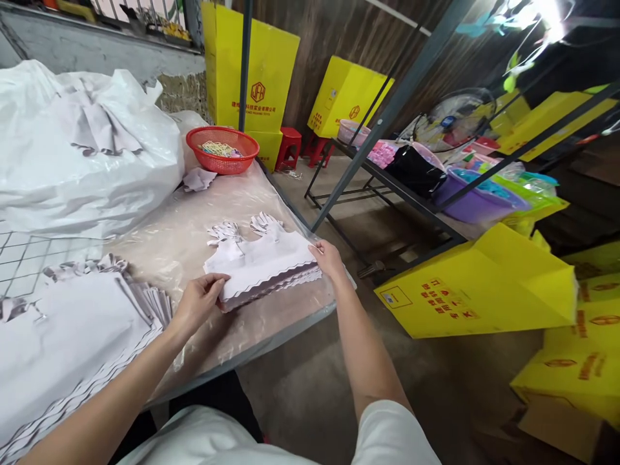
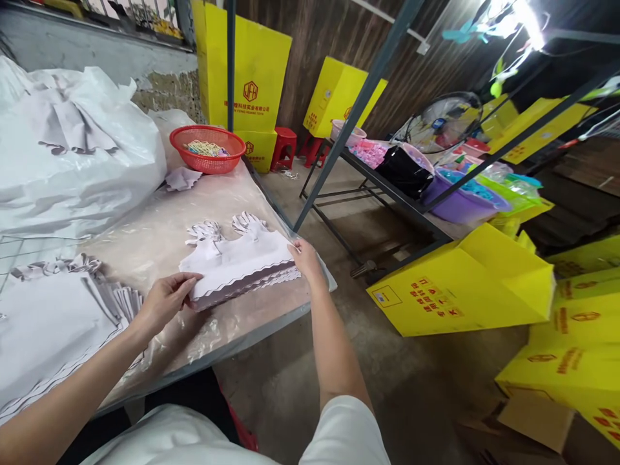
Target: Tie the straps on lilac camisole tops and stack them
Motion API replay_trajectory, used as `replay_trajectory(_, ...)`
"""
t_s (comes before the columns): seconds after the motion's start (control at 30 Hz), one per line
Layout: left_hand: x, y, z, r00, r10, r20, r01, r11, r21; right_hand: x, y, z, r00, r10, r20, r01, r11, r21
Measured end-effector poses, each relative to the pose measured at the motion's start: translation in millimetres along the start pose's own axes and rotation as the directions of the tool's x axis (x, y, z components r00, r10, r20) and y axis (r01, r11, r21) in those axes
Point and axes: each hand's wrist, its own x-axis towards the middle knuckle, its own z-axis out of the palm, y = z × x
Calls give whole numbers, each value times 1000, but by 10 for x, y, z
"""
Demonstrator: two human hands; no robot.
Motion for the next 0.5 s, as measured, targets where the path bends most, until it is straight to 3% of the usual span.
replay_trajectory(0.17,-41,-129,-12,998,-43,55,40,997,64,-153,-6,18,1000,2,-8,-3,996,-88)
replay_trajectory(0.23,-18,-57,-19,998,-24,50,22,999,50,-140,-54,8,1000,21,14,-20,998,-59)
replay_trajectory(0.3,61,159,-42,999,11,46,-14,998,59,-34,-155,-17,998,43,53,-44,999,16)
replay_trajectory(0.4,304,653,-99,993,117,-12,-116,990,78,295,-378,-55,995,72,75,-79,992,95)
replay_trajectory(0.5,671,1119,-178,953,207,-221,-200,978,56,742,-633,-53,994,95,55,-102,984,145)
